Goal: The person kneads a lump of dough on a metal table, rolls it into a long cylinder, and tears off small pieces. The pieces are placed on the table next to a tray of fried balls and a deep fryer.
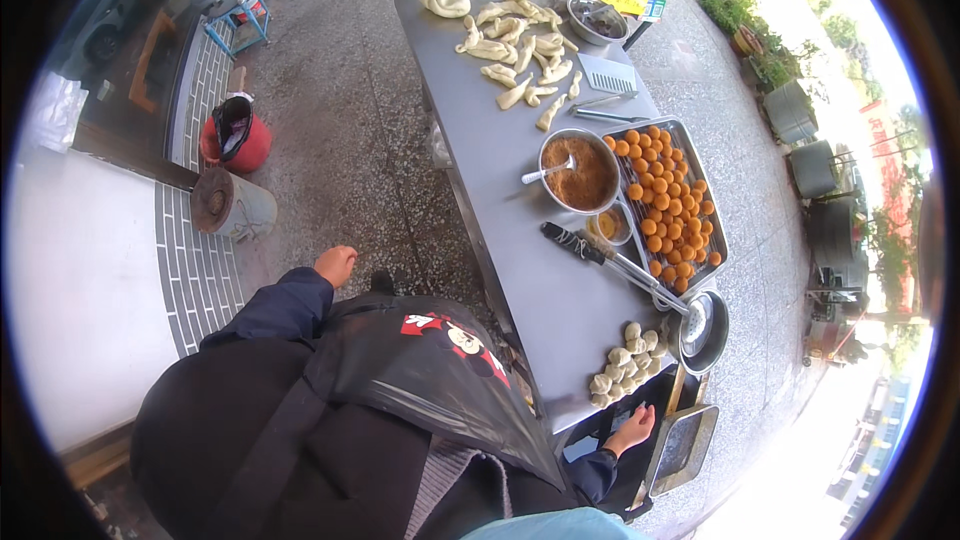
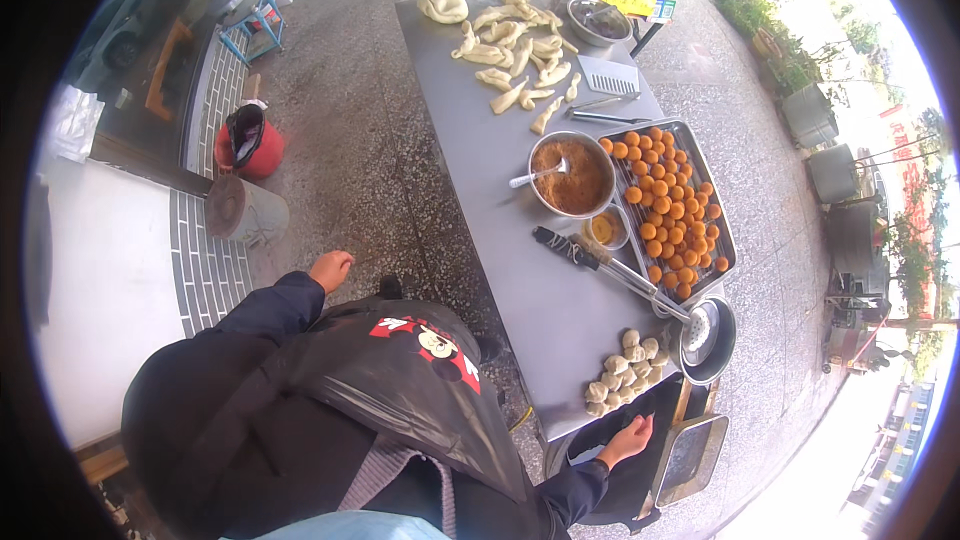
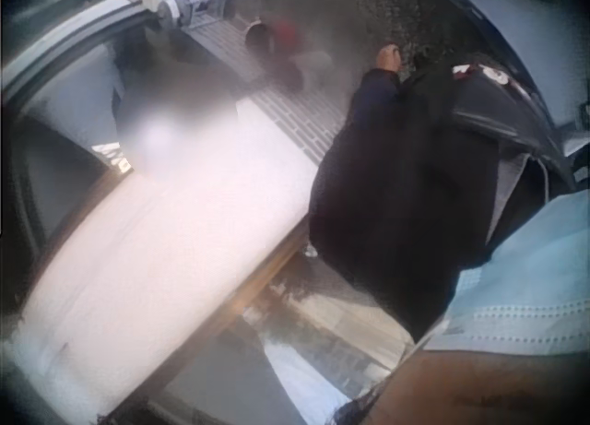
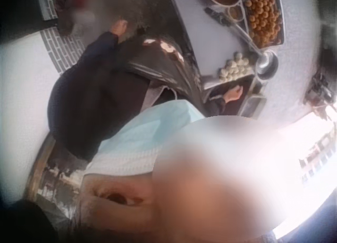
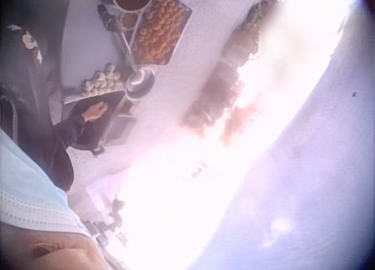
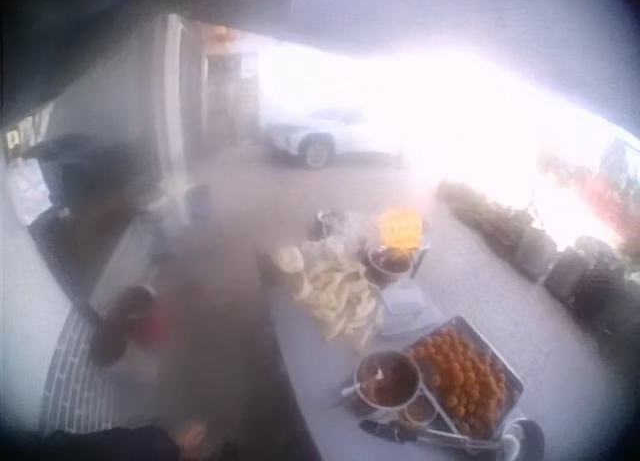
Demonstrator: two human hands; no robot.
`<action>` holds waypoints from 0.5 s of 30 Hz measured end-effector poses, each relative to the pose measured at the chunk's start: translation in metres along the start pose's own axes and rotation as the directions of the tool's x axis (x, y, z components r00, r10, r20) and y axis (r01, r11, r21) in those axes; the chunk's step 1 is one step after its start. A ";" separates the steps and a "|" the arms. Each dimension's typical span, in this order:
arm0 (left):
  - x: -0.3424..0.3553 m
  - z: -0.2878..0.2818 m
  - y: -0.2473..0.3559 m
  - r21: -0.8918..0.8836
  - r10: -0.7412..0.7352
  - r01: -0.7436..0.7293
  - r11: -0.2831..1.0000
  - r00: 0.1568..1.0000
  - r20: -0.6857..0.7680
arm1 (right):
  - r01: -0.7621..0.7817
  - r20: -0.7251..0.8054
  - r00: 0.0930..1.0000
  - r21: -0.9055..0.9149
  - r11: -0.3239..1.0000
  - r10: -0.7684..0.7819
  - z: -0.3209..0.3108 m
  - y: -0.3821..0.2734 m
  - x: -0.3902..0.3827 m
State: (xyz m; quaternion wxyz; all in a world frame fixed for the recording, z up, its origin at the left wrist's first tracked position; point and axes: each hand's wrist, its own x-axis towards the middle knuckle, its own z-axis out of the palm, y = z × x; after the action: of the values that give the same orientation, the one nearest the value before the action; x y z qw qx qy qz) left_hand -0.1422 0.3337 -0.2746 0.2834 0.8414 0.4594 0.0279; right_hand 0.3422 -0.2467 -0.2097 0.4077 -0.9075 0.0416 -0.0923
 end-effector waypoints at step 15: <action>0.190 -0.132 -0.123 -0.858 -0.473 0.511 -0.059 0.742 0.475 | -0.046 0.702 0.569 0.547 0.836 -0.428 0.413 -0.529 -0.170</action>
State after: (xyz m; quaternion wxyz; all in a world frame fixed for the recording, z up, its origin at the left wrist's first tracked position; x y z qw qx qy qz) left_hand -0.1664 0.5951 -0.2664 0.7441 0.2330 0.5947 0.1958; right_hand 0.2585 0.4322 -0.1054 0.5922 -0.7061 -0.2753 0.2736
